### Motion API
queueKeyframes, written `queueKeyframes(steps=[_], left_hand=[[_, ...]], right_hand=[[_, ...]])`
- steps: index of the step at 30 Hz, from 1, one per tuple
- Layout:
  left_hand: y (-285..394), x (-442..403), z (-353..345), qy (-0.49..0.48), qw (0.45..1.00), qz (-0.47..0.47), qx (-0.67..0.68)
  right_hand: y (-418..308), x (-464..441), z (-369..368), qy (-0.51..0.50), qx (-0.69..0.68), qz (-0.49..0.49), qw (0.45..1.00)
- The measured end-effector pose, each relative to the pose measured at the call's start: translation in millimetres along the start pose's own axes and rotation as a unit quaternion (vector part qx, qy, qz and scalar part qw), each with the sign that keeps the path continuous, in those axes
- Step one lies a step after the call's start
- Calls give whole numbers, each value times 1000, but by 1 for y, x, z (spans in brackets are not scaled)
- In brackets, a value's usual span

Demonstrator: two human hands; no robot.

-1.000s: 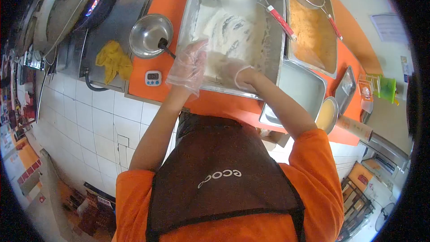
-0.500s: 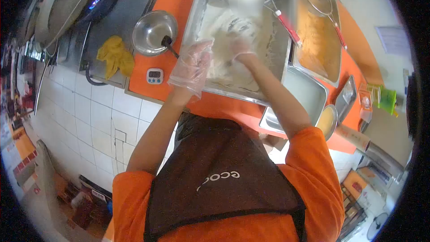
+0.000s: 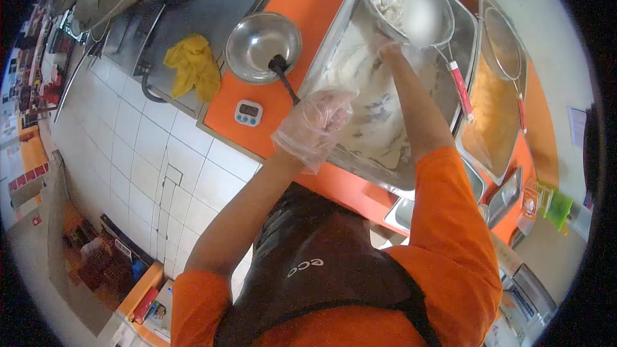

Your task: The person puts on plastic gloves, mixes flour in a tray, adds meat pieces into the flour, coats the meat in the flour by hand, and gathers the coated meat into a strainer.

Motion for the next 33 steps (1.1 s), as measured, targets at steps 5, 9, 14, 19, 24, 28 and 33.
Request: queueKeyframes(steps=[5, 9, 14, 19, 24, 28, 33], left_hand=[[16, -1, 9, 52, 992, -91, -68], [14, 1, 9, 49, 997, -53, -3], [4, -3, 5, 44, 996, -58, -61], [-16, -33, -31, -62, 973, -2, -223], [-103, -56, -103, -313, 806, 61, -498], [-99, -43, -109, -340, 791, 94, -500], [-128, -24, -125, -369, 846, 38, -382]], right_hand=[[-92, 75, 35, 120, -85, 133, 980], [-123, 159, 25, -5, -427, 234, 873], [-158, 230, 77, -101, -449, 193, 867], [-80, 224, 80, -100, -367, -44, 924], [-77, 244, 49, -172, -385, -30, 906], [-114, 257, 60, -192, -396, 36, 897], [-112, 251, -11, -163, -530, 12, 832]])
Point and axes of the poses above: each hand's wrist, its own x-axis away from the middle knuckle, its own z-axis out of the back of the hand, y = z × x, the point moved 9 cm from there along -x, towards the middle knuckle, and after that the axes turned 1 degree about -z, right-handed, at the moved point
